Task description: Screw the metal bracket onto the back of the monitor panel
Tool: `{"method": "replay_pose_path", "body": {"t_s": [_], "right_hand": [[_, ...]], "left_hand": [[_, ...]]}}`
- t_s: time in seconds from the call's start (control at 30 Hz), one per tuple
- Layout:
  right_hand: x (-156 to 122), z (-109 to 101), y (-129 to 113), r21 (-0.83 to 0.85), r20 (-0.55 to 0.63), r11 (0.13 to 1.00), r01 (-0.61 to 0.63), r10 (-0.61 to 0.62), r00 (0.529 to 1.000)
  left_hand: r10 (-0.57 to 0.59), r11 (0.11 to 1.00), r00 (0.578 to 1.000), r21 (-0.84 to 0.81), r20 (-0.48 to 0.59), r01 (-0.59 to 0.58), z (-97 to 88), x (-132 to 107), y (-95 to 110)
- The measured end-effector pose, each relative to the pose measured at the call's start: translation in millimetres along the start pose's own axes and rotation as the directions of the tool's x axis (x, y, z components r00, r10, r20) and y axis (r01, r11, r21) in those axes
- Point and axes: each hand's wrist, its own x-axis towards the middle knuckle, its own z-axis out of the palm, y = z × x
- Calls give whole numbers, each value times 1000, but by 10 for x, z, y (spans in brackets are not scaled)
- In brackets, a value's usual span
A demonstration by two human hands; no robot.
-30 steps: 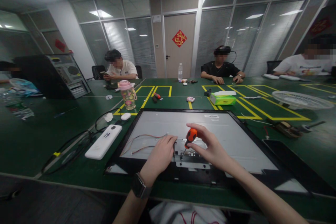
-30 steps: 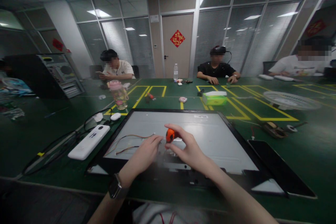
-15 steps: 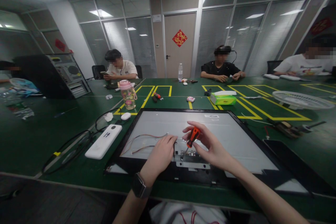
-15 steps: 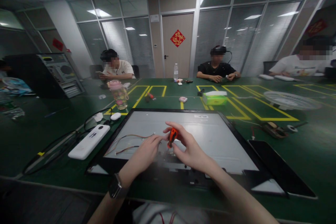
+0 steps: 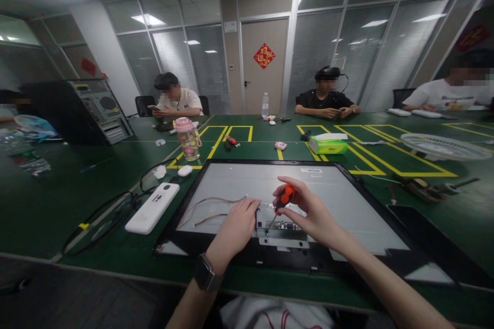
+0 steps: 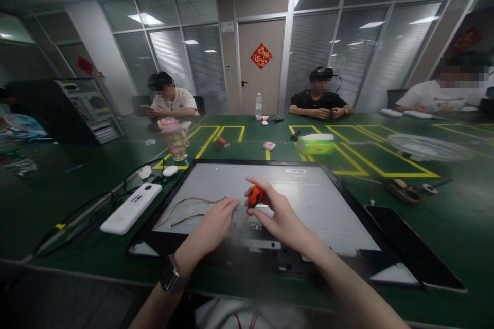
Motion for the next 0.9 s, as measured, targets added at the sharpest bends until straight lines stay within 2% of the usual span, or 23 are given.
{"method": "replay_pose_path", "body": {"t_s": [0.13, 0.23, 0.3, 0.4, 0.5, 0.53, 0.57, 0.63, 0.67, 0.7, 0.77, 0.83, 0.9], "right_hand": [[44, -7, -57, 79, -80, 996, -40, 46, 996], [98, -87, -72, 166, -259, 981, -99, 141, 956], [134, -204, -51, 225, -439, 968, -114, 206, 875], [146, -474, 25, 243, -678, 965, -94, 239, 695], [74, -804, 108, 121, -793, 974, -189, 210, 573], [30, -908, 133, 25, -815, 967, -252, 166, 556], [-22, -1002, 158, -81, -806, 940, -333, 135, 576], [-145, -1151, 218, -337, -737, 824, -455, 70, 673], [-214, -1203, 257, -477, -659, 741, -472, 54, 751], [-285, -1242, 302, -589, -591, 663, -462, 38, 806], [-426, -1288, 408, -720, -455, 566, -403, 54, 889], [-554, -1311, 519, -785, -369, 499, -366, 97, 924], [-659, -1328, 613, -816, -331, 449, -364, 152, 931]], "left_hand": [[1, 1000, 1000, -9, -4, -1, -4, -8, 0], [-11, 1000, 1000, -12, 3, 11, -5, -12, 1], [-17, 1000, 1000, -20, 12, 17, -10, -14, 2], [-18, 999, 1000, -31, 14, 19, -23, -15, 5], [-15, 999, 1000, -28, 7, 15, -38, -12, 10], [-15, 1000, 1000, -27, 6, 15, -42, -10, 13], [-15, 1000, 1000, -26, 7, 15, -45, -7, 15], [-15, 1000, 1000, -26, 13, 15, -50, -2, 18], [-15, 1000, 1000, -25, 16, 16, -52, 0, 19], [-16, 1000, 1000, -24, 18, 17, -53, 1, 20], [-19, 1000, 1000, -21, 17, 19, -57, 1, 20], [-21, 1000, 1000, -18, 12, 22, -63, 0, 20], [-21, 1000, 1000, -18, 14, 21, -74, 1, 21]]}}
